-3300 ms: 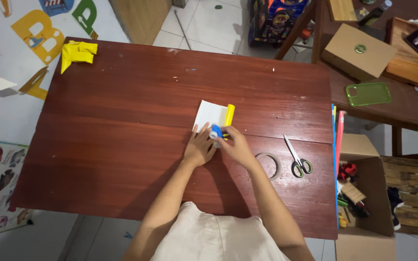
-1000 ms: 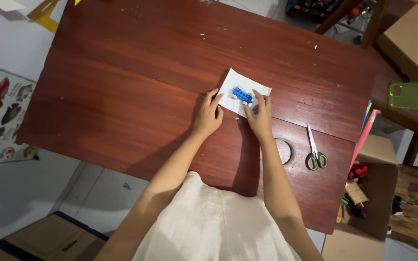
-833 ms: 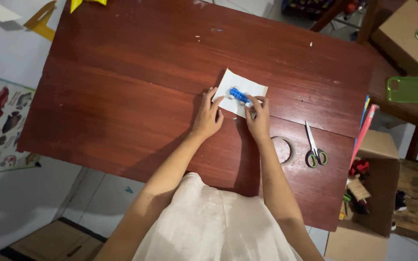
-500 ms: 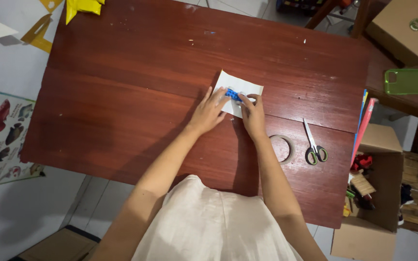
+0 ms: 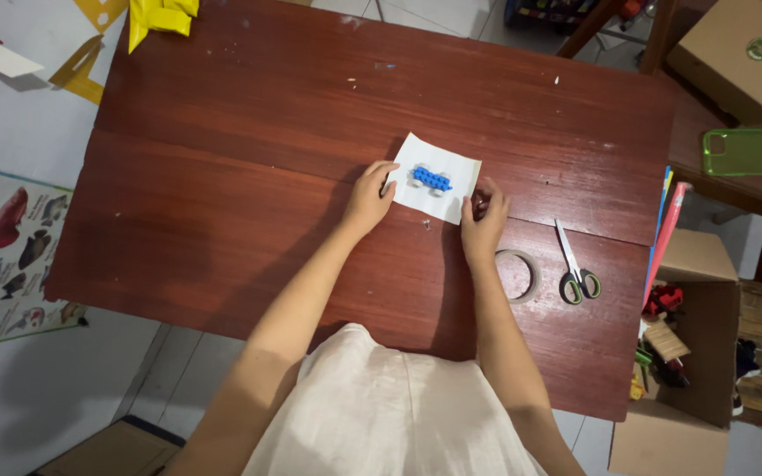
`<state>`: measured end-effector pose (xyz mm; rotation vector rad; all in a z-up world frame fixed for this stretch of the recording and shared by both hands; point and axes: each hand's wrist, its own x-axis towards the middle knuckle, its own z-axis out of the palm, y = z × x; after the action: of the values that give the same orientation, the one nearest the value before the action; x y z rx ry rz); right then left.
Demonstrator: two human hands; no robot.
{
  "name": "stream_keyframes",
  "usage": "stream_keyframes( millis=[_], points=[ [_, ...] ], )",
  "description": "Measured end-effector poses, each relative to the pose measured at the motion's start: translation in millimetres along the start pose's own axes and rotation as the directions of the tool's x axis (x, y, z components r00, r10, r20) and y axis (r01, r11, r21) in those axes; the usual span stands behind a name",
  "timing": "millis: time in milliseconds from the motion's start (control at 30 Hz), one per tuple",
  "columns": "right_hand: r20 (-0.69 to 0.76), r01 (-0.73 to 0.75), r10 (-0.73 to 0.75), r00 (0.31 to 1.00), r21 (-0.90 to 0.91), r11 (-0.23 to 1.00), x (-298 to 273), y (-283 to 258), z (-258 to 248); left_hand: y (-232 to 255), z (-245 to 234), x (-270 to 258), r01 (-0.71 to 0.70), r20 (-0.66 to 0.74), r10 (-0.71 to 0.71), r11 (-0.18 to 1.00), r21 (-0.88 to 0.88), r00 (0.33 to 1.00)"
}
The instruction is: The person wraps a small blue toy car with yellow wrapping paper on a wooden table. They fold the paper around the toy, apply clear tape to secure the folds, and use scissors to cut tape as needed. The wrapped toy remains on the table at the end.
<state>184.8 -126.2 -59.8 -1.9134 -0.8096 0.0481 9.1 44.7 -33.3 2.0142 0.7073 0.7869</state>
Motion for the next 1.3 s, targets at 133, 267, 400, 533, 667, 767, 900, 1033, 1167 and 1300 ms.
stream_keyframes(
  millis=[133, 267, 400, 533, 667, 767, 900, 1033, 1167, 1300],
  points=[
    [0.061, 0.024, -0.026, 0.998, 0.033, 0.999, 6, 11, 0, -6, 11, -8, 0.166, -0.035, -0.171, 0.98, -0.113, 0.985],
    [0.12, -0.055, 0.051, 0.992, 0.027, 0.998, 7, 10, 0, -13, 18, -15, 0.081, -0.105, -0.098, 0.984, -0.159, 0.99],
    [0.137, -0.085, 0.08, 0.987, 0.031, 0.996, 4, 2, -12, -8, 21, -30, 0.091, -0.09, -0.111, 0.976, -0.196, 0.99],
    [0.17, -0.118, 0.124, 0.978, -0.045, 0.992, -10, -10, -33, 11, 17, -48, 0.245, 0.067, -0.237, 0.957, -0.155, 0.969],
    [0.162, 0.084, -0.06, 0.985, -0.146, 0.986, -22, -31, -47, 40, 7, -55, -0.057, 0.043, 0.05, 0.979, 0.195, 0.998],
    [0.197, 0.418, -0.374, 0.906, -0.282, 0.864, -25, -49, -46, 58, -3, -51, -0.135, 0.121, 0.098, 0.923, 0.359, 0.988],
    [0.355, 0.61, -0.506, 0.786, -0.316, 0.726, -20, -62, -45, 65, -5, -44, -0.377, 0.327, 0.226, 0.752, 0.54, 0.918],
    [0.388, 0.653, -0.544, 0.744, -0.252, 0.714, -14, -66, -43, 54, -5, -35, -0.531, 0.468, 0.282, 0.626, 0.571, 0.837],
    [0.414, 0.641, -0.53, 0.74, -0.195, 0.742, -12, -60, -44, 41, -7, -27, -0.533, 0.565, 0.169, 0.619, 0.577, 0.807],
    [0.445, 0.636, -0.515, 0.733, -0.177, 0.751, -7, -54, -46, 35, -12, -16, -0.613, 0.642, 0.164, 0.541, 0.577, 0.749]
  ],
)
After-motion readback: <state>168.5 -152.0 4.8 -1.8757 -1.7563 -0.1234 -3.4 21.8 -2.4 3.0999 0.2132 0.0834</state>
